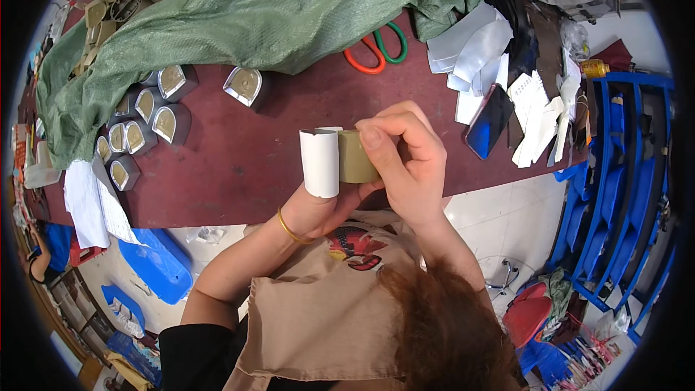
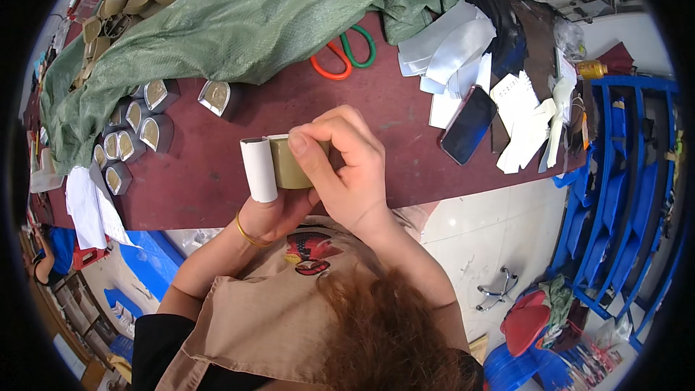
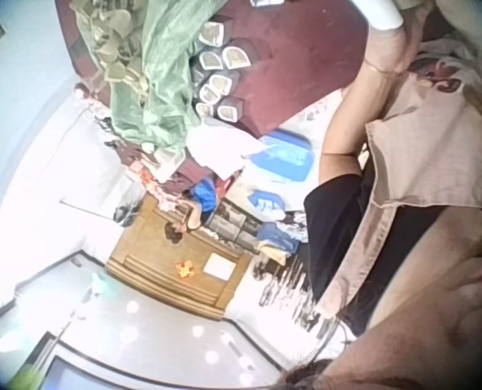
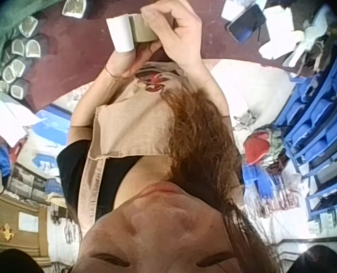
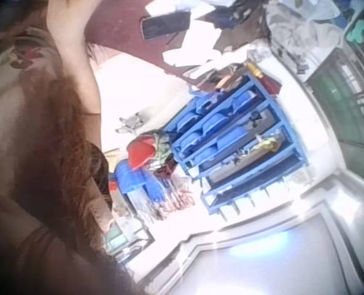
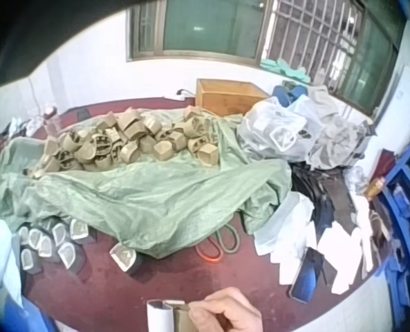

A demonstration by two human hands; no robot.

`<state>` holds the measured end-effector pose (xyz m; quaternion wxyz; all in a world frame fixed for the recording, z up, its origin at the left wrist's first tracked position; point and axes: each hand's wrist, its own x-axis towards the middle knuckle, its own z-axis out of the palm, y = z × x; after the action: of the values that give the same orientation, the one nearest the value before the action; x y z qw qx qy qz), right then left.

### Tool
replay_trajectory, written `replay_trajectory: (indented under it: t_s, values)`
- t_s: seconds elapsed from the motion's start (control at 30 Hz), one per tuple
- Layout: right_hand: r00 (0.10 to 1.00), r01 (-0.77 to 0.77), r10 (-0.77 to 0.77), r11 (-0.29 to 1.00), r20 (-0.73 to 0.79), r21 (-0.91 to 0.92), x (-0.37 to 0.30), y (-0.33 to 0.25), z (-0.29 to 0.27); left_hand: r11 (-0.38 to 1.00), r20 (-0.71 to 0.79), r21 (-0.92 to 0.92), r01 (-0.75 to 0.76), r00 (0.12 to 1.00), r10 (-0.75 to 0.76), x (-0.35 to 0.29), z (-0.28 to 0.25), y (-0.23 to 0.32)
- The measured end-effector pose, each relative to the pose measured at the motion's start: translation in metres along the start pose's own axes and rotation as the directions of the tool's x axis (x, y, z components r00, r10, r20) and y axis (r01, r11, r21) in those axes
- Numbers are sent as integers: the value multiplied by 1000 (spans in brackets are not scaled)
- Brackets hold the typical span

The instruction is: Applying adhesive tape and reinforcements to shoe components.

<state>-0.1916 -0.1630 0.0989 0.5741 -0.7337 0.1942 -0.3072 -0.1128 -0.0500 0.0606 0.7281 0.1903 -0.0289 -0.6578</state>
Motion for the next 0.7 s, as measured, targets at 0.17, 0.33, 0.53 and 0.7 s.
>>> replay_trajectory:
  t_s: [0.17, 0.33, 0.53, 0.7]
  values:
    - [988, -155, 156, 987, -11, 29, -1, 6, -2, 999, -84, 44, 24, 996, -21, -4, 6, -4]
    - [869, -468, 493, 781, 53, 414, 1, -1, -1, 997, -71, 1, 73, 995, -73, -5, -1, -7]
    - [932, -356, 364, 909, 5, 216, 3, -1, -2, 996, -104, -48, 76, 991, -80, -2, 11, -4]
    - [848, -354, 529, 528, 27, 772, 10, 29, -9, 440, -35, 897, -49, 983, 181, 7, 9, 13]
